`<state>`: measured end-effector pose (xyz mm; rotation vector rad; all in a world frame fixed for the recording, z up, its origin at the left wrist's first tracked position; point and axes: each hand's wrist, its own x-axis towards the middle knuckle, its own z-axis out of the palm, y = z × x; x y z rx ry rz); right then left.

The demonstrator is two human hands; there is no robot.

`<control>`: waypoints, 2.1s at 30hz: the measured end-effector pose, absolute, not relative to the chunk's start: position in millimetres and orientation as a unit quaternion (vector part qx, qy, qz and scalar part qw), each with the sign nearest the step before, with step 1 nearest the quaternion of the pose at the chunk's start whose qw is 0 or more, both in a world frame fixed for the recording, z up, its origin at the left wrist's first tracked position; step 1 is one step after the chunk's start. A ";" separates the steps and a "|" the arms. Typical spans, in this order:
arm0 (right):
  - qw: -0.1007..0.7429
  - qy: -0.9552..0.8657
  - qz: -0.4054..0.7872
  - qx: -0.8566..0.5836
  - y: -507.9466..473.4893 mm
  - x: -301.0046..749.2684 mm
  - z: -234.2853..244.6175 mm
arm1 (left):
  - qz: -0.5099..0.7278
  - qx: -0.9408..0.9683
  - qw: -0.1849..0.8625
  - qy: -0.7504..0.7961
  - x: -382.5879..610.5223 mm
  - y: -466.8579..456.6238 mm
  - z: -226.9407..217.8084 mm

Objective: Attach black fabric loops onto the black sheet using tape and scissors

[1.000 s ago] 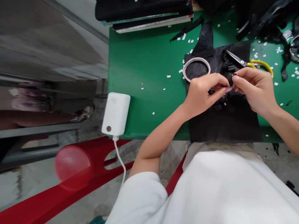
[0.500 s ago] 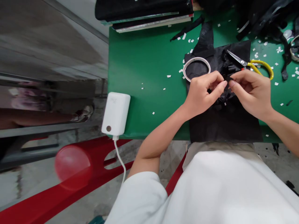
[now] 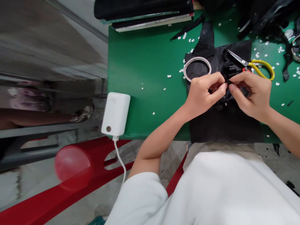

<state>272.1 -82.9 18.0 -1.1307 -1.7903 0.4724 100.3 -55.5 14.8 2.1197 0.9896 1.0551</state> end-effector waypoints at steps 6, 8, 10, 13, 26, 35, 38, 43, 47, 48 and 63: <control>0.467 -0.759 0.121 -0.436 -82.9 271.1 20.8 | 0.386 0.809 0.255 0.363 100.7 -56.8 13.7; 0.453 -0.763 0.109 -0.449 -83.2 271.3 21.2 | 0.378 0.813 0.251 0.365 101.1 -57.8 14.5; 0.434 -0.766 0.099 -0.463 -83.3 271.7 21.3 | 0.376 0.815 0.252 0.363 101.6 -58.5 15.6; 0.431 -0.767 0.094 -0.466 -83.3 272.4 20.8 | 0.381 0.817 0.255 0.349 102.2 -58.8 16.7; 0.490 -0.695 0.135 -0.508 -86.3 268.2 22.4 | 0.349 0.822 0.277 0.355 99.1 -58.8 23.8; 0.393 -0.681 0.258 -0.561 -75.1 282.5 28.3 | 0.336 0.806 0.253 0.417 88.4 -45.1 24.9; 0.370 -0.702 0.255 -0.553 -68.9 289.4 34.9 | 0.334 0.804 0.219 0.441 82.4 -34.9 19.8; 0.248 -0.838 0.190 -0.448 -59.9 300.6 34.5 | 0.303 0.824 0.180 0.443 77.6 -24.2 7.2; 0.141 -0.900 0.134 -0.391 -60.3 302.4 26.6 | 0.246 0.839 0.195 0.445 79.3 -26.9 5.9; 0.125 -0.905 0.125 -0.387 -61.0 301.8 24.8 | 0.231 0.842 0.201 0.443 79.8 -28.1 6.7; 0.066 -0.911 0.131 -0.386 -63.1 299.8 30.5 | 0.314 0.809 0.203 0.454 75.9 -21.6 -6.7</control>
